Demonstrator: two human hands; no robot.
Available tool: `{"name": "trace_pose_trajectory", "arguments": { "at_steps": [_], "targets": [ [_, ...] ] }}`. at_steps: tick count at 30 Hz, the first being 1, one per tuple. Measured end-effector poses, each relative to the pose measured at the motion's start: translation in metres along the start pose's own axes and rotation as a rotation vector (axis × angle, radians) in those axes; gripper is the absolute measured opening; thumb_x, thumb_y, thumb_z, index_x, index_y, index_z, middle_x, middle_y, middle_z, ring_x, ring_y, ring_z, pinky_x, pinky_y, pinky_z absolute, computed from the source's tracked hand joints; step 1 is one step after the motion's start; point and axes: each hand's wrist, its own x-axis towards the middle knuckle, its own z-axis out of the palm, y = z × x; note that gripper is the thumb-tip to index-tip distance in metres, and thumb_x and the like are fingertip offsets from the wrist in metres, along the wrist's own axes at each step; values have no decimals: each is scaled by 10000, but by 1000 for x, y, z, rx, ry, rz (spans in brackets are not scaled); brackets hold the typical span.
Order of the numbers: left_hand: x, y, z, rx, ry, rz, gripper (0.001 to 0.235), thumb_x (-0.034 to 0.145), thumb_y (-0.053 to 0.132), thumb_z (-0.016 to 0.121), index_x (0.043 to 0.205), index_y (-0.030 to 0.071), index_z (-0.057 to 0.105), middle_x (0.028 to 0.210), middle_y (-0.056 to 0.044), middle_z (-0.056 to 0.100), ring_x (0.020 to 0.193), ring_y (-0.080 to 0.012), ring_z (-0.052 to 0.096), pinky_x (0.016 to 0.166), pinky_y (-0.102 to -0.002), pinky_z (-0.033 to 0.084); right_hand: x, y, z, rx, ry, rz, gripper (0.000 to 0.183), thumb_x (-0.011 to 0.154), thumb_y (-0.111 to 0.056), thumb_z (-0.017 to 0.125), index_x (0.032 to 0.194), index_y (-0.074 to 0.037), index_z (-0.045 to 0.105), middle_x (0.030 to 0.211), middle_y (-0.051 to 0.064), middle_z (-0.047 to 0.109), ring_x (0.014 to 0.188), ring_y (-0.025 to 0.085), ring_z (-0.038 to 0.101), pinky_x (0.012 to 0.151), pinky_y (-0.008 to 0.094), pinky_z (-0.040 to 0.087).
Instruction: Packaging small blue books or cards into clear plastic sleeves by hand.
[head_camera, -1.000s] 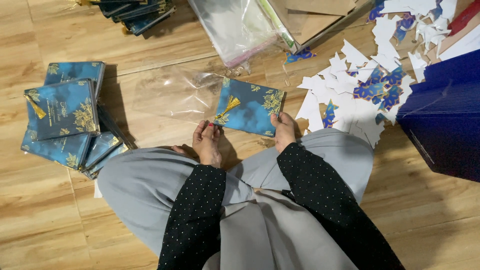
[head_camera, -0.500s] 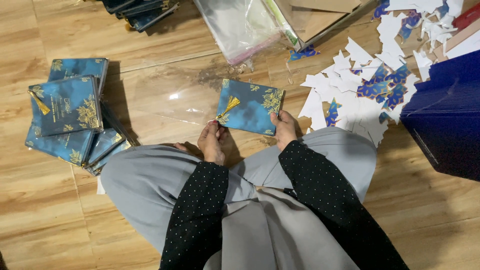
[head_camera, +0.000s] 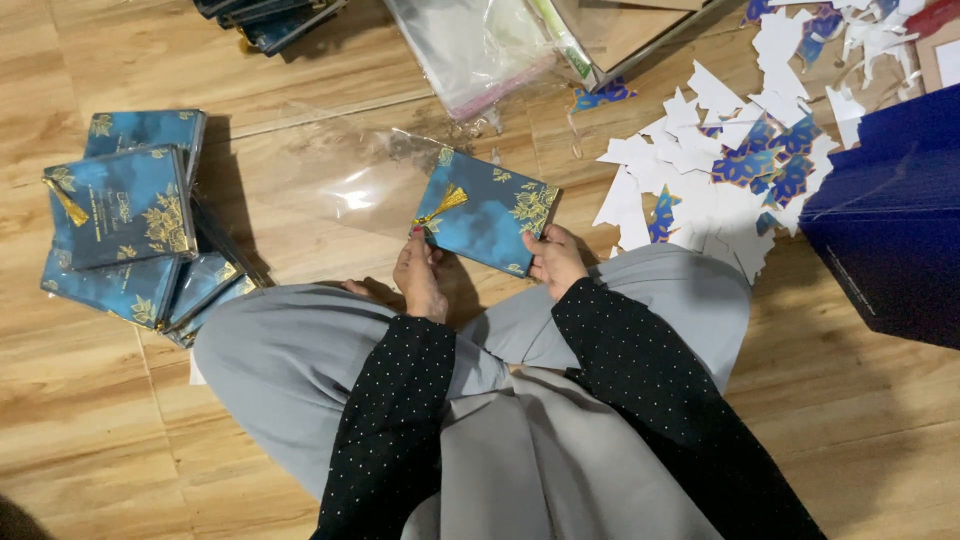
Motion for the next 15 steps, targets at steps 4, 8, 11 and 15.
{"name": "trace_pose_trajectory", "arguments": {
  "at_steps": [4,8,11,15],
  "targets": [
    [-3,10,3,-17,38,112,188,818,294,633,754,133,563,679,41,534,590,-54,557,478,-120,354,-45,-24,17,-106,-98,63,337,743,-192,745,1016,-112,563,859,34,581,785,234,656,712,384,548],
    [7,15,7,-128,-6,110,188,854,306,611,910,130,576,786,-6,520,696,-131,545,563,-211,448,-51,-21,14,-414,-199,42,392,671,-220,786,950,-49,571,766,74,609,708,188,639,684,345,544],
    [31,17,7,-43,-93,253,191,869,298,602,928,117,589,778,10,507,705,-99,519,568,-189,445,-91,-53,22,-487,-116,-47,652,685,-395,756,1114,-12,451,1018,196,524,874,258,600,742,379,510],
    [45,29,-4,137,-256,350,175,858,287,624,909,120,620,675,21,535,597,-83,560,471,-182,481,-99,-80,7,-224,11,-241,757,838,-468,594,1339,11,288,1326,230,352,1195,343,418,974,436,337]
  ]
}}
